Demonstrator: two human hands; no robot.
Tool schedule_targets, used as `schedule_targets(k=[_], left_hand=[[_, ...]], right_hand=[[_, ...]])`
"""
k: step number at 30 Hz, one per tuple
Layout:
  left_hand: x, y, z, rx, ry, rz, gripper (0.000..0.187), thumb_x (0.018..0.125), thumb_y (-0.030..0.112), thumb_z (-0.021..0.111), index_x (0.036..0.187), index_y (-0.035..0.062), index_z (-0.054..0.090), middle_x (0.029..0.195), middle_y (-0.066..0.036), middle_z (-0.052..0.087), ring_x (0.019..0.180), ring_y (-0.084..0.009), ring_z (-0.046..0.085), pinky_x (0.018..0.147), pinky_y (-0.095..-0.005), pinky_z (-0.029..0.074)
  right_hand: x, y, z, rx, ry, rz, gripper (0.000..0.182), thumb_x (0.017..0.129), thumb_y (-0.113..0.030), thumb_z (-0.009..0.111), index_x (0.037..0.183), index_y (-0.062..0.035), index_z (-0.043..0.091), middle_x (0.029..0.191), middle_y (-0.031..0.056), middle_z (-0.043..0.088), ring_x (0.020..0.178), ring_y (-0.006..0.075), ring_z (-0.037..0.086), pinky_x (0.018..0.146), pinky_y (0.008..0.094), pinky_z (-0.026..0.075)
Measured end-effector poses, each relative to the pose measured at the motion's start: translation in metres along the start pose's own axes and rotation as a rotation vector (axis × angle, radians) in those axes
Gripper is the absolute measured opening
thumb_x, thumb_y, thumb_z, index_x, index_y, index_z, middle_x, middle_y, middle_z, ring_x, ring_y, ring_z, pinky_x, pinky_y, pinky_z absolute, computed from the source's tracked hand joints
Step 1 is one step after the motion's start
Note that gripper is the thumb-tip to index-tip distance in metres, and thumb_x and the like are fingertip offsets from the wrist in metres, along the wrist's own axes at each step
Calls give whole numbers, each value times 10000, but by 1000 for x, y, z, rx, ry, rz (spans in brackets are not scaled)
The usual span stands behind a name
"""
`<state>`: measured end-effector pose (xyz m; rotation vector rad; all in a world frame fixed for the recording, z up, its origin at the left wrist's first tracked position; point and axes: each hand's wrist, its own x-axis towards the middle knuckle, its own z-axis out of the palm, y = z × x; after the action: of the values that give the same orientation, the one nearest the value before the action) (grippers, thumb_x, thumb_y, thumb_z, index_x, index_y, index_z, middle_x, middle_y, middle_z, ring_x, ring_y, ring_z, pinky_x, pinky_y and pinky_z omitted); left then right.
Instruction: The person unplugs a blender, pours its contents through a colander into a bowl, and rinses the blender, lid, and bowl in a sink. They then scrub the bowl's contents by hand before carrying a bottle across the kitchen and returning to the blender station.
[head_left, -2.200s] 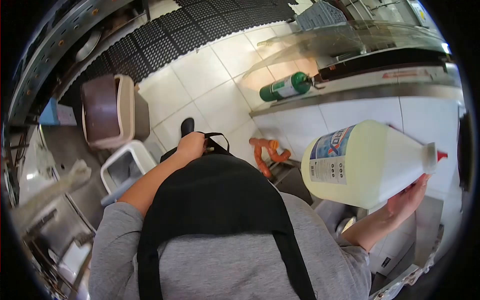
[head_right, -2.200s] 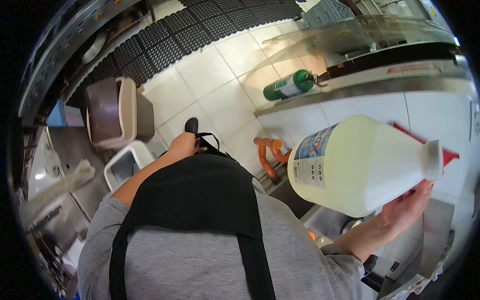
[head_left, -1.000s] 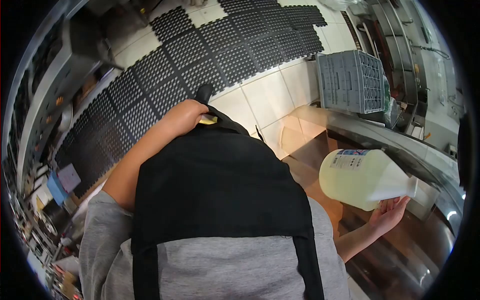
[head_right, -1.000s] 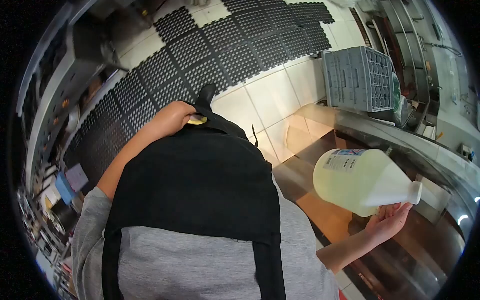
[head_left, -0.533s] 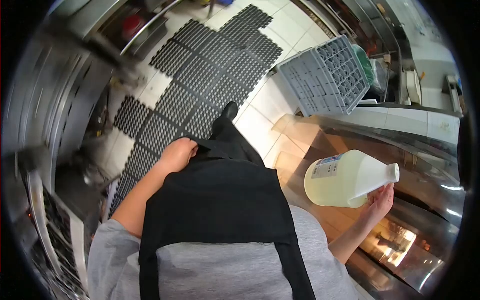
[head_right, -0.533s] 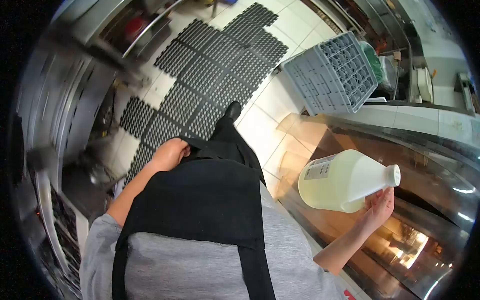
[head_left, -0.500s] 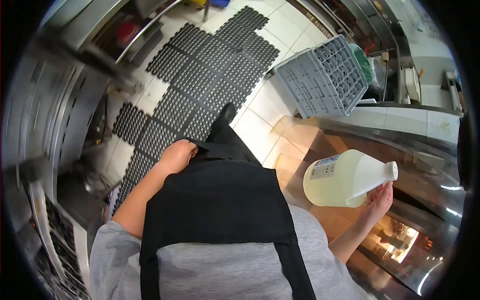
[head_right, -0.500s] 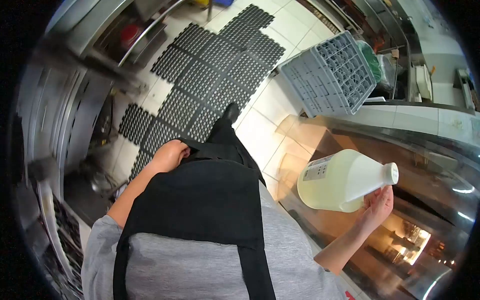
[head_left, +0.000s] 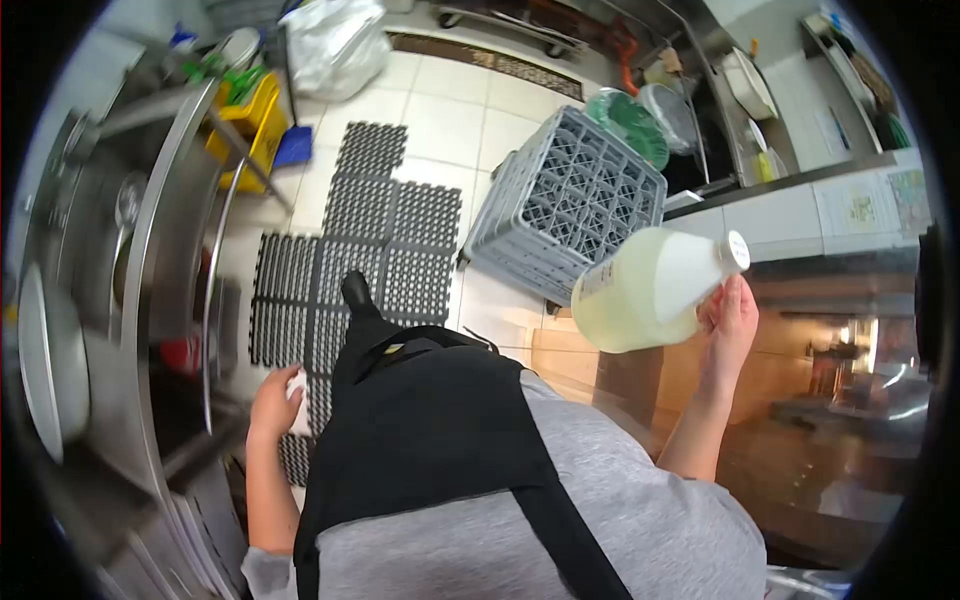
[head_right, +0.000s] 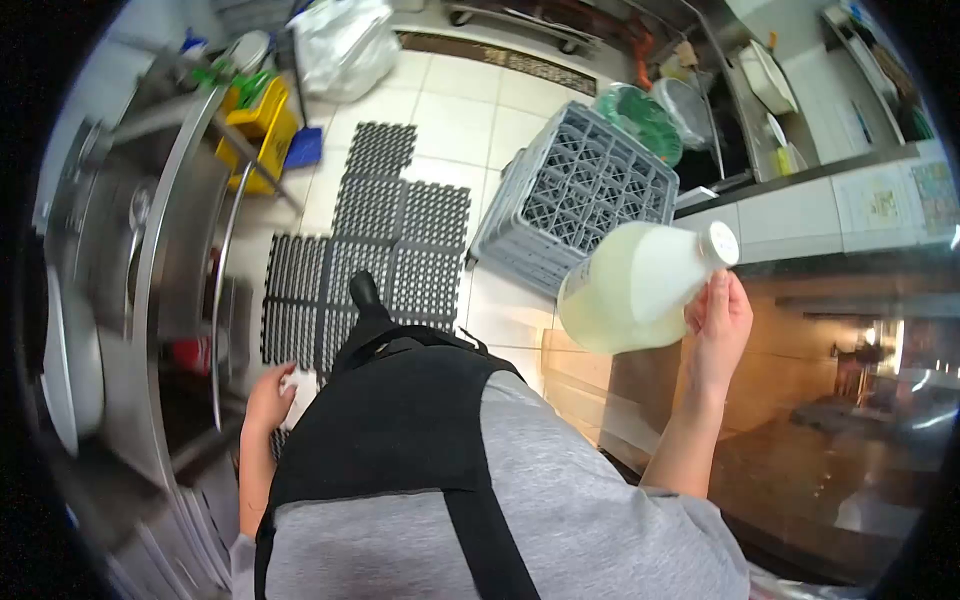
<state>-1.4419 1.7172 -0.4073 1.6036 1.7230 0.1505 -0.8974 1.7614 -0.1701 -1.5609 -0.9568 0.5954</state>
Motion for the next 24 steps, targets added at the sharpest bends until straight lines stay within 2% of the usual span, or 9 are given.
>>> schedule_targets(k=[4, 7, 9, 15, 19, 20, 21, 23, 24], left_hand=[[128, -48, -56, 187, -120, -88, 436, 822, 116, 652, 1245, 64, 558, 1150, -175, 599, 1102, -349, 552, 942, -402, 443], [244, -30, -123, 290, -217, -58, 470, 819, 137, 666, 1264, 53, 540, 1153, -195, 596, 1102, -357, 552, 943, -407, 444], [325, 16, -178, 283, -246, -42, 500, 818, 144, 672, 1284, 48, 518, 1188, -214, 579, 1101, -372, 555, 949, -412, 445], [536, 193, -299, 442, -28, 389, 462, 855, 129, 632, 1293, 53, 506, 1220, -212, 562, 1138, -372, 537, 960, -408, 435], [649, 282, -313, 400, 8, 485, 441, 865, 117, 620, 1289, 62, 511, 1171, -190, 581, 1060, -355, 561, 909, -394, 452], [683, 285, -307, 407, 55, 549, 451, 858, 77, 621, 1297, 76, 518, 1145, -162, 598, 1000, -306, 590, 852, -383, 480], [709, 291, -301, 353, 26, 517, 422, 870, 124, 616, 1274, 51, 521, 1114, -181, 601, 993, -343, 587, 869, -395, 469], [776, 259, -273, 275, 29, 391, 425, 862, 111, 624, 1273, 52, 535, 1114, -160, 637, 981, -291, 615, 876, -374, 477], [797, 247, -259, 273, -18, 299, 383, 870, 155, 619, 1229, 41, 554, 1082, -181, 637, 984, -329, 611, 864, -389, 480]], right_hand=[[82, 2, 69, 16, 150, 62, 303, 979, -286, 537, 736, -113, 482, 608, -85, 353, 500, 16, 285, 456, 197, 214], [134, 4, 113, 0, 252, 163, 312, 974, -312, 544, 738, -116, 485, 594, -81, 344, 501, 20, 298, 459, 191, 229], [170, 6, 136, -27, 279, 199, 320, 972, -318, 545, 729, -119, 485, 594, -80, 354, 489, 20, 295, 454, 191, 230], [260, 19, 171, 25, 424, 312, 337, 969, -316, 550, 704, -120, 480, 572, -81, 368, 470, 19, 288, 441, 193, 227], [337, 49, 186, -41, 428, 334, 366, 954, -301, 582, 652, -123, 475, 557, -80, 395, 476, 16, 300, 437, 200, 219], [359, 58, 188, -54, 416, 379, 361, 951, -302, 587, 655, -123, 482, 558, -79, 407, 476, 14, 309, 437, 199, 224], [385, 68, 189, -65, 400, 420, 356, 949, -303, 591, 658, -124, 489, 559, -78, 418, 477, 13, 318, 437, 197, 229], [443, 91, 192, -66, 409, 445, 342, 948, -294, 591, 669, -122, 497, 564, -76, 425, 477, 16, 334, 439, 198, 234], [475, 98, 194, -50, 395, 453, 342, 955, -293, 582, 673, -121, 490, 569, -75, 420, 482, 17, 331, 443, 197, 236]])
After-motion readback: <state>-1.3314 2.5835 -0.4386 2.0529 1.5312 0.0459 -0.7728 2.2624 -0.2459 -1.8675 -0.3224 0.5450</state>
